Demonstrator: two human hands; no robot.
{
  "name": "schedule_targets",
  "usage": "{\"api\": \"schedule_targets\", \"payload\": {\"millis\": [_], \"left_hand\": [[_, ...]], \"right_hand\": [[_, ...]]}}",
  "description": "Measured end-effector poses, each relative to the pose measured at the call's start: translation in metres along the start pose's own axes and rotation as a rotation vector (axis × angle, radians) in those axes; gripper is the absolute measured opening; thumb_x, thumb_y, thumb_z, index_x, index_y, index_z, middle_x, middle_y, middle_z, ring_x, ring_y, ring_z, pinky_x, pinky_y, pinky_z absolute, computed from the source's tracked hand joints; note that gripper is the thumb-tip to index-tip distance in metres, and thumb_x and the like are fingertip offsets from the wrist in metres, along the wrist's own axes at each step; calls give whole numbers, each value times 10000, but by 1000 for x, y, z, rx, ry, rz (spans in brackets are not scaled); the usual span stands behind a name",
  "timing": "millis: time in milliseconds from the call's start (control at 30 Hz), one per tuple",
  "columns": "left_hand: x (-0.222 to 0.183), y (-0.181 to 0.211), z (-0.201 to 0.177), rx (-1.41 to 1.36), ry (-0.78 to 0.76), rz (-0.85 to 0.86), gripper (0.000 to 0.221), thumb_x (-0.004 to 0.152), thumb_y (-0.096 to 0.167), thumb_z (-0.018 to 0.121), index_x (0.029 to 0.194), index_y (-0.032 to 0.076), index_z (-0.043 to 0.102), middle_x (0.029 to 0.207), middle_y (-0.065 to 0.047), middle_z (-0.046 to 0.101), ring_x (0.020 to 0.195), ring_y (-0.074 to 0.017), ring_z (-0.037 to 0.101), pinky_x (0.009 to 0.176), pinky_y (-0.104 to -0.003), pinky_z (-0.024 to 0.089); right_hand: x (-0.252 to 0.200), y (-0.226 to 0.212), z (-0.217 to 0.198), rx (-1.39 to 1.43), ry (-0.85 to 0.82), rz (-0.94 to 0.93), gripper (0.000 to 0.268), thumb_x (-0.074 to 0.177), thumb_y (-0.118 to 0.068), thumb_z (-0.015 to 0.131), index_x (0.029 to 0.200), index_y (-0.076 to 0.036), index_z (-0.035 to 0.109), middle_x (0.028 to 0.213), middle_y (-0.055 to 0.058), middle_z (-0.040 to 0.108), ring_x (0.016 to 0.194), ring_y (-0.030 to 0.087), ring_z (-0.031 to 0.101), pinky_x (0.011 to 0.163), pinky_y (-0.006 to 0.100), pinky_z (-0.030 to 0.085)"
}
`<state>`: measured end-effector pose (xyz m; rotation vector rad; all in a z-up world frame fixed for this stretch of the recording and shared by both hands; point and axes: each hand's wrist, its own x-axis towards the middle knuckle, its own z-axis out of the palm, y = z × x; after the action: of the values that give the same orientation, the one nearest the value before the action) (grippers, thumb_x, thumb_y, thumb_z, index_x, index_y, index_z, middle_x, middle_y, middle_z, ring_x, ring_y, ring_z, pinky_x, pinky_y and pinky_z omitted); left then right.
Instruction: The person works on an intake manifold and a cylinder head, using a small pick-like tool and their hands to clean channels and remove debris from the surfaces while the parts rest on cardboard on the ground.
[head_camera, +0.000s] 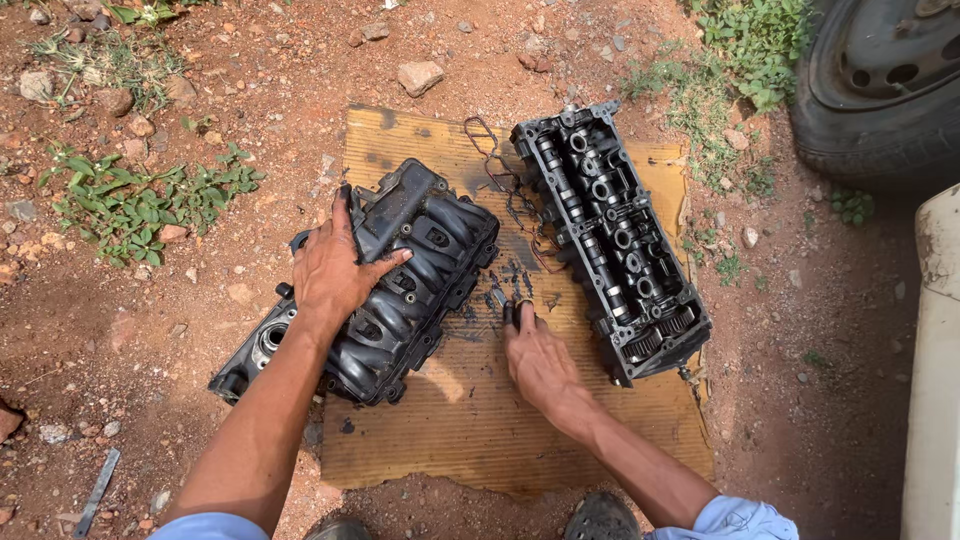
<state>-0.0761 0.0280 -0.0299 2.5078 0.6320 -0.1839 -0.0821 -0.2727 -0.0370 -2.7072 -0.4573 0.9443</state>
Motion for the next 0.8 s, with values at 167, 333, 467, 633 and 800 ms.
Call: {"api": "schedule_targets", "payload": {"millis": [167, 333, 467, 633, 800], "left_hand": [[1, 7, -5, 20, -34, -39, 1275, 675, 693, 819, 1597, 53, 215, 1311, -238, 606, 1251, -398, 560, 1050, -508, 432], [20, -29, 30, 113, -72, -75, 1301, 639, 814, 725, 1602, 66, 270, 1325, -230, 641, 1241, -374, 638, 1038, -500, 522], [82, -73, 95, 114, -122, -43, 1351, 659, 804, 728, 1645, 64, 175, 1220, -256, 672, 1125, -403, 706, 1003, -464, 561], [92, -91, 110, -98, -84, -42, 1294, 618, 667, 807, 1615, 111, 197, 1123, -239, 729, 1012, -409, 763, 986, -449, 585], [97, -99, 124, -249, 86, 61, 1330, 548, 515, 951, 1549, 83, 189, 1188, -232, 696, 1014, -398, 756, 987, -467, 546]], "right_hand": [[-24, 1, -54, -124, -282, -147, 333, 1054, -154, 404, 1086, 34, 677, 1297, 283, 457, 772, 272, 692, 1018, 447, 385], [-32, -4, -91, 317, -100, 3, 368, 897, -48, 559, 1258, -36, 630, 1018, 243, 715, 898, 291, 678, 853, 480, 546], [-17, 53, -122, 403, -15, 50, 362, 932, -51, 580, 1291, -37, 631, 1019, 207, 719, 897, 240, 656, 844, 418, 536], [-7, 64, -93, 540, -21, 70, 357, 976, -54, 607, 1331, -39, 632, 1020, 161, 723, 895, 176, 628, 832, 342, 522], [23, 122, -29, 641, 47, 26, 353, 1020, -58, 633, 1372, -41, 633, 1021, 116, 728, 893, 112, 600, 821, 265, 509]]}}
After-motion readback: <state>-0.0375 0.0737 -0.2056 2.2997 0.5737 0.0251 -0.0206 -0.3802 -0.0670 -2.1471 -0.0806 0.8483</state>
